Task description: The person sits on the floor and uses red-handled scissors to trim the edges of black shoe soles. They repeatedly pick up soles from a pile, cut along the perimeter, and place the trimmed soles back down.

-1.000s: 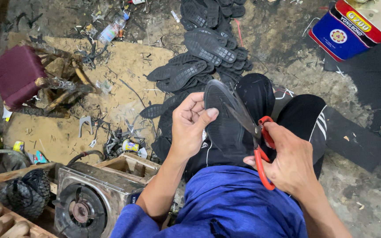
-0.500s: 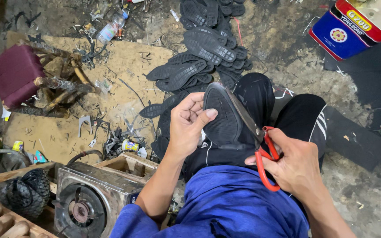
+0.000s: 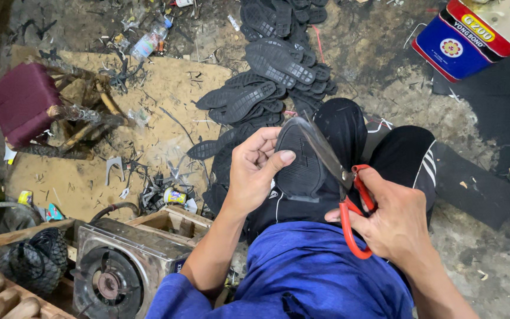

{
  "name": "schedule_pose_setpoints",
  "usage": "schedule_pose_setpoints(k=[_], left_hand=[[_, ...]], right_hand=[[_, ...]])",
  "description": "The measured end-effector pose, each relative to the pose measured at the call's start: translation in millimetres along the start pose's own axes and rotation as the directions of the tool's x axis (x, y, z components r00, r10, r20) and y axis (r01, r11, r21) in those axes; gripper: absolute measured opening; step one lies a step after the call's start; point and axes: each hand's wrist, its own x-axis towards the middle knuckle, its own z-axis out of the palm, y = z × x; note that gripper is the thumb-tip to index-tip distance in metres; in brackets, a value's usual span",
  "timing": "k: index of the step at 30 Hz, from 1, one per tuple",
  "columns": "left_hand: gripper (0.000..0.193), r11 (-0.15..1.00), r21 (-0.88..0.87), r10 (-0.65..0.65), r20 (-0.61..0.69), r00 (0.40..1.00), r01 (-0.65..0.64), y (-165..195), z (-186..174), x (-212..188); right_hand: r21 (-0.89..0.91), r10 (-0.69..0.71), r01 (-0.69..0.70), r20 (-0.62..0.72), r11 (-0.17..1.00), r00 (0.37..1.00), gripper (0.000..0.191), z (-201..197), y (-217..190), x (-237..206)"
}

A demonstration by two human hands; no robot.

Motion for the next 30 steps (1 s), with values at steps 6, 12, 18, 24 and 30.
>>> schedule_pose_setpoints(k=[6, 12, 18, 24, 30], left_hand=[[0.031, 1.0, -0.023, 0.014, 0.019, 1.0, -0.014, -0.2, 2.1, 0.8], [0.031, 1.0, 0.013, 0.006, 0.016, 1.0, -0.006, 2.5, 2.0, -0.6], [0.032, 0.999, 0.039, 0.001, -0.009, 1.0, 0.0, 5.5, -3.4, 0.0], [0.032, 0.999, 0.039, 0.008, 0.022, 1.0, -0.009, 2.9, -0.2, -4.0], [0.034, 1.0, 0.014, 0.001, 0.009, 1.0, -0.001, 2.4, -2.0, -4.1]], right_hand=[[0.077, -0.088, 0.094, -0.071, 0.993, 0.994, 0.071, 2.5, 0.3, -1.1], [0.054, -0.103, 0.108, -0.086, 0.993, 0.991, 0.074, 0.7, -1.8, -0.4], [0.052, -0.023, 0.024, -0.017, 0.998, 1.0, 0.068, -4.7, -3.1, -2.9], [-0.034, -0.235, 0.233, -0.17, 0.972, 0.957, 0.07, 5.1, -0.9, -0.6], [0.001, -0.091, 0.091, -0.057, 0.996, 0.994, 0.068, 1.5, -1.8, -3.4]])
